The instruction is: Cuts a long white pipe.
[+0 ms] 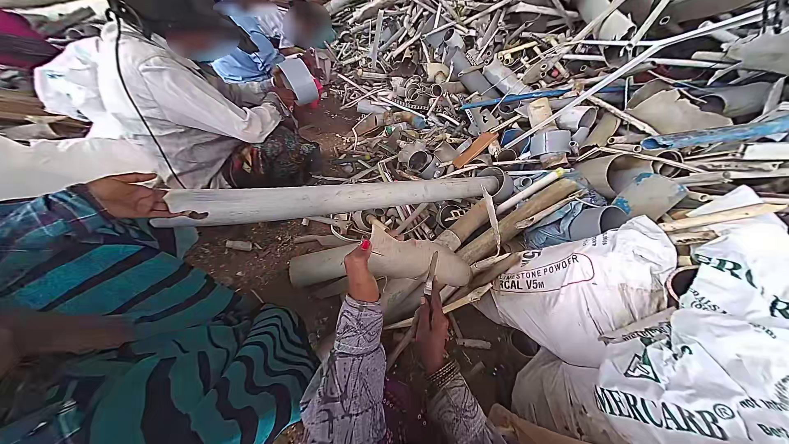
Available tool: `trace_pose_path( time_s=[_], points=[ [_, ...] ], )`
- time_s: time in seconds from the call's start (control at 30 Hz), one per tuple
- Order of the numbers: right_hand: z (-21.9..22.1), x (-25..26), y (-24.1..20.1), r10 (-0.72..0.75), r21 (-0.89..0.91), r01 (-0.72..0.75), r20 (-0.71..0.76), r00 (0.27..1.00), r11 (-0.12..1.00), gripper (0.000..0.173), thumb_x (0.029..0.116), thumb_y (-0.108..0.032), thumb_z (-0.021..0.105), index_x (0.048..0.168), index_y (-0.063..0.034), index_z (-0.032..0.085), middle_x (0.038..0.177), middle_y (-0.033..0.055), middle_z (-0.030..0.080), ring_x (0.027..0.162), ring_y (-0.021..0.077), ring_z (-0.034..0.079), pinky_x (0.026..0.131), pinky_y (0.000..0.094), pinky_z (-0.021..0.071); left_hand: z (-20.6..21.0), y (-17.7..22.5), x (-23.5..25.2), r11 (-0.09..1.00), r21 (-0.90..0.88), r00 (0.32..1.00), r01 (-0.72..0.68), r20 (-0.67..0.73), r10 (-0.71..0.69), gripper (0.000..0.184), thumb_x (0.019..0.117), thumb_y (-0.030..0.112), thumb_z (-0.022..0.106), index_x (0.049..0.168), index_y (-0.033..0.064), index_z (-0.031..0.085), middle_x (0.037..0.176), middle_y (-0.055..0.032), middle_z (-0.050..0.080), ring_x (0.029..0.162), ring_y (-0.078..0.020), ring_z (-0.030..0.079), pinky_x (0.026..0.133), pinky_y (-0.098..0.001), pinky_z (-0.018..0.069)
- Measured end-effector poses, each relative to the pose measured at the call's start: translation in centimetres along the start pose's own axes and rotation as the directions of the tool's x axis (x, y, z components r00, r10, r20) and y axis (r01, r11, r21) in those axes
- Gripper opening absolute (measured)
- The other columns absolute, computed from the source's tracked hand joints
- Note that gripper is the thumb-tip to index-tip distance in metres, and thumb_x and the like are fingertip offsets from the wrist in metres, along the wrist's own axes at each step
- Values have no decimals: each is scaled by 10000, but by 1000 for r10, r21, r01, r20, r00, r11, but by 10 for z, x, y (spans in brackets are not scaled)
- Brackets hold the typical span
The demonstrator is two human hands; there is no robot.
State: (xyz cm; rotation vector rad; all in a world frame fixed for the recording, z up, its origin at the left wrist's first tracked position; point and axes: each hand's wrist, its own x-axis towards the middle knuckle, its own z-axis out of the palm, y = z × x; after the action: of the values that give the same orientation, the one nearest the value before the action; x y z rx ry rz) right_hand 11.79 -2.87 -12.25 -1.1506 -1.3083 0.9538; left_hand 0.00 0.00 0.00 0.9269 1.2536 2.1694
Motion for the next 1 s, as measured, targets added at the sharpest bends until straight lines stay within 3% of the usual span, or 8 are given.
trace_pose_path(
  time_s=[0.13,0.2,0.27,0.33,0.5,0.67,0.8,1.0],
  points=[
    [9,1,-41,-447,43,445,111,888,894,455,1010,-93,494,1355,204,517,668,129,604,499,-8,448,543,133,433,9,-13,-4,988,-133,996,-75,29,80,357,947,183,305,817,120,631,787,115,738,845,26,698,860,-215,557],
    [0,13,-16,-316,68,311,67,947,948,475,1006,-44,477,1394,227,446,603,75,554,441,-8,426,461,162,414,11,-11,-4,984,-144,994,-104,-32,101,338,933,145,332,792,143,639,775,131,731,823,43,692,836,-198,560],
    [-21,32,8,69,90,-71,31,997,993,508,1050,-10,407,1523,139,296,578,-11,473,401,-10,406,402,174,390,10,-9,-4,983,-152,993,-108,-74,97,348,924,100,322,796,131,645,780,122,734,817,48,690,825,-189,563],
    [-35,46,9,250,52,-251,26,968,967,515,1085,-45,394,1574,53,267,543,-25,432,376,14,402,375,196,378,1,-16,2,974,-162,982,-156,77,170,372,962,151,327,967,0,667,949,50,738,945,-8,676,908,-228,540],
    [-14,15,-54,-226,57,220,174,958,974,478,1010,-16,450,1450,169,424,624,17,527,454,-19,373,445,169,368,4,-24,6,966,-156,964,-207,132,229,383,945,156,330,1041,-39,646,1067,25,719,991,-35,671,909,-246,546],
    [-28,37,-33,110,136,-130,143,984,982,502,1064,-11,382,1543,108,290,534,-60,402,386,-7,376,383,177,359,-1,-22,3,959,-197,958,-205,159,237,395,972,184,331,986,4,682,1048,27,743,994,-49,686,919,-249,548],
    [-18,15,-62,-70,161,37,205,976,986,520,1018,-3,398,1510,149,323,558,-67,419,411,-26,360,402,166,358,3,-22,3,944,-215,943,-250,167,288,414,1002,214,345,940,50,721,1013,46,760,994,-51,693,923,-243,545],
    [-23,28,-66,145,261,-196,204,968,945,517,1068,-16,337,1562,96,234,530,-89,402,376,-21,385,362,158,357,-2,-24,5,936,-213,926,-279,197,321,457,1027,273,352,928,49,738,1005,35,762,1019,-64,691,952,-249,536]
  ],
)
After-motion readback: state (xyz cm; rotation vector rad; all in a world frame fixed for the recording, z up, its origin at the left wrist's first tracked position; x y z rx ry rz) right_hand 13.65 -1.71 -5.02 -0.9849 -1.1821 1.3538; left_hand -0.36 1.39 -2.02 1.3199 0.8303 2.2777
